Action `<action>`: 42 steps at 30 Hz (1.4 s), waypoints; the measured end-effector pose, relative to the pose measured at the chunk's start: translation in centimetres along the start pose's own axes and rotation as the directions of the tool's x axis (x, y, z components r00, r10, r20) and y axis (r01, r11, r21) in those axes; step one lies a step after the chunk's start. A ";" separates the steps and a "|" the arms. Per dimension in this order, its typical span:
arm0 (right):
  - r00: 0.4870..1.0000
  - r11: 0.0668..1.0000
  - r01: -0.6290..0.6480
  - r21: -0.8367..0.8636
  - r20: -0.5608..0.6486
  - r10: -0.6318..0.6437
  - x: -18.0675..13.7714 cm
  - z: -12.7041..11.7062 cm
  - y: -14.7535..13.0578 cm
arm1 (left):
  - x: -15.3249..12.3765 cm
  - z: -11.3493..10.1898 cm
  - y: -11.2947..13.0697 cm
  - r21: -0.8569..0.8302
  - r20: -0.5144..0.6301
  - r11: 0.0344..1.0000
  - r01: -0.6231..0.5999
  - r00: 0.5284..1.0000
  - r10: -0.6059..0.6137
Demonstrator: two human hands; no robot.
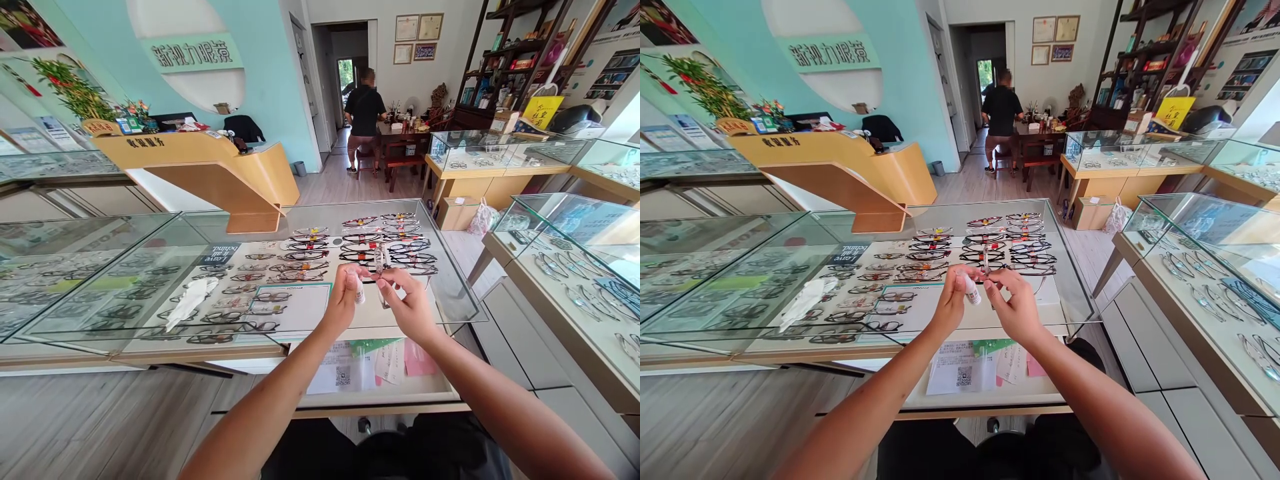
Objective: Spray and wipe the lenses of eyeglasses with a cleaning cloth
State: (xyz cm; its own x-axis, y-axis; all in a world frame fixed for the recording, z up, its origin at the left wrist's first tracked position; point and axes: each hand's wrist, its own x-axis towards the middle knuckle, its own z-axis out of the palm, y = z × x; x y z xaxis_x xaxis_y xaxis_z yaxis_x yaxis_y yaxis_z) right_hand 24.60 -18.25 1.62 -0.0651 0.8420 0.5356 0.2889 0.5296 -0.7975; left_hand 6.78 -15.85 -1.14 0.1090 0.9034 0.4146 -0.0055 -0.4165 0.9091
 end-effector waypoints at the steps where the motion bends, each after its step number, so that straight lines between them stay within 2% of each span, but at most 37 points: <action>1: 1.000 1.000 0.002 -0.003 -0.002 -0.002 0.0 0.0 0.0 | 0.1 -0.2 0.0 -0.003 -0.008 1.000 -0.012 1.000 0.012; 4: 1.000 1.000 0.007 -0.002 -0.013 -0.007 0.0 0.0 0.1 | 0.8 -1.1 0.1 -0.033 -0.069 0.997 -0.076 0.995 0.073; 7: 1.000 1.000 0.008 0.003 -0.018 -0.008 -0.1 0.1 0.2 | 2.0 -3.1 0.1 0.007 -0.216 0.993 -0.117 0.970 0.115; 9: 1.000 1.000 0.002 0.001 -0.011 -0.002 -0.1 0.0 0.2 | 3.1 -5.2 -0.1 0.090 -0.360 0.991 -0.097 0.925 0.123; 12: 1.000 1.000 -0.010 -0.006 -0.004 0.010 -0.2 -0.1 0.1 | 4.6 -9.3 -0.8 0.230 -0.562 0.972 -0.049 0.809 0.173; 13: 1.000 1.000 -0.011 -0.010 -0.002 0.011 -0.2 -0.2 0.1 | 4.9 -10.8 -1.1 0.310 -0.611 0.951 -0.004 0.765 0.202; 15: 1.000 1.000 -0.012 -0.019 0.005 0.013 -0.3 -0.3 -0.1 | 5.2 -13.7 -1.7 0.486 -0.681 0.852 0.193 0.695 0.231; 17: 1.000 1.000 -0.011 -0.024 0.012 0.011 -0.3 -0.4 -0.2 | 5.0 -16.2 -2.2 0.578 -0.716 0.714 0.396 0.665 0.211; 20: 1.000 1.000 -0.011 -0.019 0.011 0.011 -0.4 -0.5 -0.2 | 4.2 -18.5 -3.1 0.577 -0.765 0.580 0.575 0.630 0.136; 24: 1.000 1.000 -0.015 -0.024 0.006 0.016 -0.4 -0.6 0.0 | 3.4 -19.3 -4.3 0.541 -0.814 0.411 0.734 0.580 0.034; 27: 1.000 0.999 -0.013 -0.029 0.000 0.013 -0.3 -0.7 -0.1 | 3.1 -19.3 -4.9 0.546 -0.819 0.322 0.773 0.574 0.009; 33: 1.000 0.999 -0.026 -0.035 -0.018 0.025 -0.2 -0.8 -0.2 | 3.0 -19.3 -5.1 0.562 -0.812 0.261 0.785 0.584 -0.010; 37: 0.999 0.999 -0.024 -0.025 -0.023 0.023 -0.1 -0.9 -0.2 | 3.2 -19.3 -4.4 0.534 -0.831 0.251 0.807 0.556 -0.021; 39: 0.999 1.000 -0.024 -0.016 -0.027 0.024 -0.1 -1.0 -0.3 | 3.4 -18.7 -3.6 0.526 -0.843 0.276 0.804 0.536 0.045; 40: 0.999 1.000 -0.025 -0.014 -0.031 0.024 0.0 -1.0 -0.4 | 3.6 -18.1 -3.0 0.558 -0.826 0.320 0.765 0.547 0.134; 41: 0.999 1.000 -0.023 -0.015 -0.037 0.023 0.0 -1.1 -0.4 | 3.7 -17.3 -2.4 0.625 -0.779 0.381 0.682 0.574 0.251; 42: 0.999 1.000 -0.019 -0.017 -0.044 0.019 0.1 -1.1 -0.4 | 3.8 -16.1 -1.7 0.717 -0.694 0.443 0.538 0.610 0.383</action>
State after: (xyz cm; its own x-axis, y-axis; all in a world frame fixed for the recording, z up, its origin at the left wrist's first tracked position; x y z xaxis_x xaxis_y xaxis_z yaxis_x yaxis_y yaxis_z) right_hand 25.53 -18.55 2.32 -0.0172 0.8462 0.5325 0.3059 0.5115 -0.8030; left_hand -8.85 -10.09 -0.45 -0.6258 0.4615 0.6288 0.7689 0.2292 0.5969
